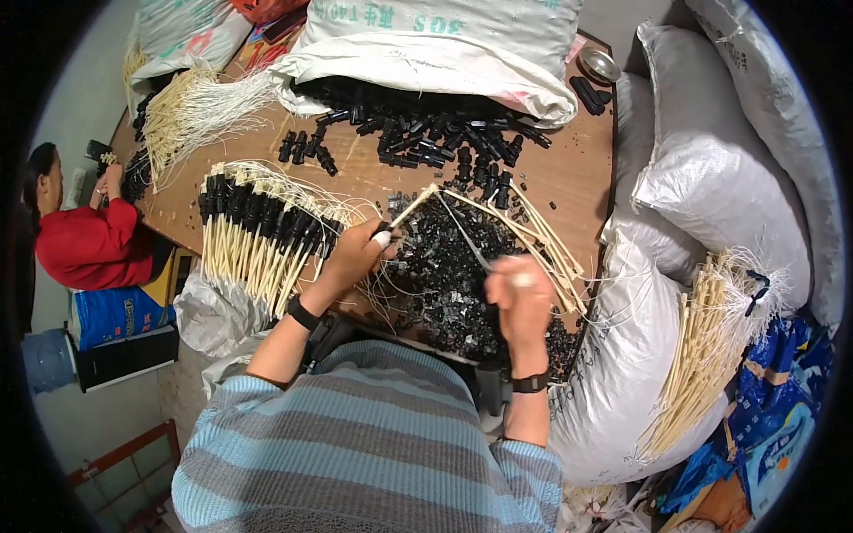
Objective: The person assembles components by hand, picking up a black plastic part and a white cord, threading the cord through the part, and pulling it tight. They then place the completed assembly onto a growing pile on the table and reach for the next set of materials.
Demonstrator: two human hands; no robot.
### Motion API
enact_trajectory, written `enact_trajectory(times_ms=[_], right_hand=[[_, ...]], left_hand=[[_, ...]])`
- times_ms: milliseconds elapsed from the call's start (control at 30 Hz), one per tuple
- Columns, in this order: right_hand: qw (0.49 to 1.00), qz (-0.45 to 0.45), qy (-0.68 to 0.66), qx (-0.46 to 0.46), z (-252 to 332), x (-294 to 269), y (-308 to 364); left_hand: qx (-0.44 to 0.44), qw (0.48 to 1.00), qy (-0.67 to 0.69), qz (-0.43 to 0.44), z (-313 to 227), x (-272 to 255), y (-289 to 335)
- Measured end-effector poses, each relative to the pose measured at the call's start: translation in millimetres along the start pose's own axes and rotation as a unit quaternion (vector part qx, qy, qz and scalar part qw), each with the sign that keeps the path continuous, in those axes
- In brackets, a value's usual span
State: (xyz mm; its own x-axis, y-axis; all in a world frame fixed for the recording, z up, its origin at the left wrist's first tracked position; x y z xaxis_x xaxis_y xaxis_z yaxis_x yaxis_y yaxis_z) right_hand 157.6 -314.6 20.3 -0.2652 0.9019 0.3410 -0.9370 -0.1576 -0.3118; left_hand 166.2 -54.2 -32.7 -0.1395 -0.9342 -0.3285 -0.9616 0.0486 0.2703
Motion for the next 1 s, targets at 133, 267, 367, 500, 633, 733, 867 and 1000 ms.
enact_trajectory(times_ms=[133, 267, 367, 500, 633, 733, 867, 1000], right_hand=[[0.819, 0.186, 0.541, -0.047, -27.4, 47.6, 6.5], [0.842, 0.137, 0.521, 0.036, -29.8, 50.6, 10.2], [0.849, 0.111, 0.512, -0.068, -33.5, 47.6, 12.0], [0.838, 0.062, 0.54, -0.045, -28.7, 47.9, 11.3], [0.831, 0.048, 0.552, -0.055, -26.3, 47.6, 6.3], [0.832, 0.05, 0.551, -0.041, -28.8, 45.7, 6.8], [0.828, 0.079, 0.554, -0.041, -30.3, 47.2, 6.4], [0.841, 0.093, 0.532, -0.025, -34.4, 46.8, 10.0]], left_hand=[[-0.086, 0.969, 0.2, 0.116, -39.2, 28.2, 6.5], [0.051, 0.996, 0.052, 0.048, -28.8, 23.7, 5.4], [0.092, 0.994, -0.057, 0.019, -30.0, 19.8, 6.4], [0.209, 0.963, -0.151, -0.082, -25.7, 23.3, 13.3], [0.26, 0.932, -0.232, -0.099, -24.2, 21.3, 12.4], [0.209, 0.942, -0.257, -0.047, -25.8, 22.7, 15.1], [0.211, 0.947, -0.242, -0.03, -26.7, 27.6, 18.7], [0.209, 0.945, -0.251, -0.009, -24.5, 33.8, 18.8]])
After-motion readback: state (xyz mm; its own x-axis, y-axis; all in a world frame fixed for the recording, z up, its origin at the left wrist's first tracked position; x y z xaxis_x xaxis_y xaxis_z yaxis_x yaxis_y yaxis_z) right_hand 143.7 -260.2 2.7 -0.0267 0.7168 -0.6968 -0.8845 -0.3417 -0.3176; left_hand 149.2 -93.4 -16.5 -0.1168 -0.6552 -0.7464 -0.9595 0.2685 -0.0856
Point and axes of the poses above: each hand's wrist, its own y-axis away from the middle knuckle, its own x-axis out of the palm, z = x × y, the point moved 2 cm from there along -y, towards the middle knuckle, and after that the axes turned 6 degrees about -x, right-handed, at the moved point
